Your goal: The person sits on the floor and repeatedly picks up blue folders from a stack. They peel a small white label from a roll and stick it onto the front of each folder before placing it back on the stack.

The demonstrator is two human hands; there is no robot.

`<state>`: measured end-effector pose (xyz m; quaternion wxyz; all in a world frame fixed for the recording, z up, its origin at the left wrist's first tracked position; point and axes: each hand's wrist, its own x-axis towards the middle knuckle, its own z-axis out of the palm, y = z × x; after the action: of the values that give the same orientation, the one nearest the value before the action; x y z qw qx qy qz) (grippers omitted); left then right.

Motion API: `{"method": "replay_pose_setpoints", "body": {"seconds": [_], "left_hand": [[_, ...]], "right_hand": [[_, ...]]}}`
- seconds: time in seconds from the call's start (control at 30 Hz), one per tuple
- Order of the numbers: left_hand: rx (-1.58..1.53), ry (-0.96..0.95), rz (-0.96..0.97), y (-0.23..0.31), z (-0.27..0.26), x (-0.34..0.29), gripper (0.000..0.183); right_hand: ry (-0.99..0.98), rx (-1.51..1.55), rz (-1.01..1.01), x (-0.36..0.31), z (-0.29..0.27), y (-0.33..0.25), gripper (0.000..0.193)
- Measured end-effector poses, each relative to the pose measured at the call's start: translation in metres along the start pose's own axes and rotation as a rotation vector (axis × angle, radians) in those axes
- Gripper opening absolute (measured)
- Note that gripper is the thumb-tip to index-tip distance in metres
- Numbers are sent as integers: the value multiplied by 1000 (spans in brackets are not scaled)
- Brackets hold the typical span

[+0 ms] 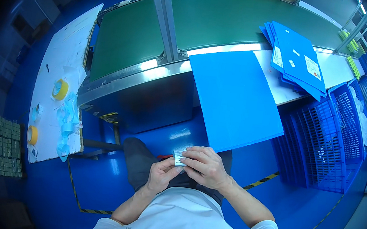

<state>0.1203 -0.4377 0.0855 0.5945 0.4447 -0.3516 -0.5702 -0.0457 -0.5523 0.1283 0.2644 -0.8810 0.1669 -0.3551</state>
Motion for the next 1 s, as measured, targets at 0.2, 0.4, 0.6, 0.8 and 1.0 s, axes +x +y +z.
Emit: {"method": "replay_pose_setpoints", "body": {"seconds": [0.2,0.4,0.6,0.8,1.0], "left_hand": [[465,-84,41,18,-4,1,18],[214,-59,-20,-5,-6,0,19],[94,-12,-135,-10,-2,2,20],[8,35,-175,-12,-4,2,20],[37,31,-197,-14,0,7,20]], "right_hand": [[12,78,55,-4,1,-2,20],[250,179,228,6,-30,-6,18],[227,-561,143,20,-76,63,15],[-185,-485,259,14,-89,57,43],[-290,-507,279,4,-90,47,79]]}}
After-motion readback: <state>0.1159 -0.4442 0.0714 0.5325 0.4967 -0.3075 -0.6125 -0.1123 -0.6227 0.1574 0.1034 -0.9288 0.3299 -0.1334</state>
